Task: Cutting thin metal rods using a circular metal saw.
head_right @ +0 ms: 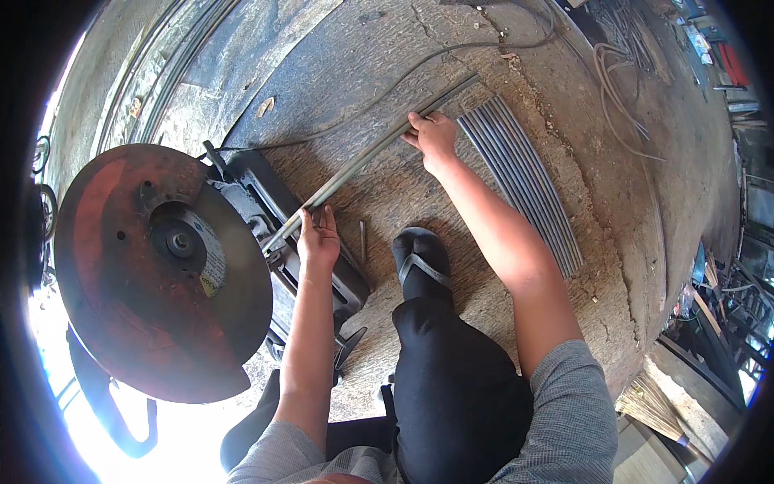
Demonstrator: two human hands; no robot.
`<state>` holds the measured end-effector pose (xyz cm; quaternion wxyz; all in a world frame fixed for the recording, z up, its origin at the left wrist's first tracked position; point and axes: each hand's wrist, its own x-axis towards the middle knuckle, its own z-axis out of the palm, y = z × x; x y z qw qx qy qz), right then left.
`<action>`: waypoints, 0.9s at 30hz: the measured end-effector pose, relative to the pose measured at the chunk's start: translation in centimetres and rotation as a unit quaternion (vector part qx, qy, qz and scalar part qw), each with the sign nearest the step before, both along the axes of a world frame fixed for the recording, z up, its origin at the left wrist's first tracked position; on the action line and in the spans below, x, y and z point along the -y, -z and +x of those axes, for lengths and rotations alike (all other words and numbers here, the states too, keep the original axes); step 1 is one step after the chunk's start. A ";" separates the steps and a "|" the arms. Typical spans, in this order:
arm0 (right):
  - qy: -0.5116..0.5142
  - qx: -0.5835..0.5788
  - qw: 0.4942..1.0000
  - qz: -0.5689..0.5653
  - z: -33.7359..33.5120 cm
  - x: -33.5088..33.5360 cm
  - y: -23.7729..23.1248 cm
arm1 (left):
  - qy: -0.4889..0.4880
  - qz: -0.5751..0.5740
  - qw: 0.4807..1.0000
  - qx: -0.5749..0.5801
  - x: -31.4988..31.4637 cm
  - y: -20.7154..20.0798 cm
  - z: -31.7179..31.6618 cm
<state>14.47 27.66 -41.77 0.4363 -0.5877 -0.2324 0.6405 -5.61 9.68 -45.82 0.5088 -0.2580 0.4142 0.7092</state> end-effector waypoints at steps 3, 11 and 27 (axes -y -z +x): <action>-0.004 0.002 1.000 -0.003 0.4 -0.3 0.2 | -0.015 -0.013 1.000 0.011 -0.3 0.2 0.2; -0.030 -0.034 0.999 -0.008 0.1 0.1 0.8 | -0.027 -0.009 1.000 0.008 -0.3 0.3 -0.2; -0.026 -0.132 0.989 -0.068 -7.0 6.7 2.0 | -0.028 -0.003 0.999 0.027 -0.8 -0.6 0.6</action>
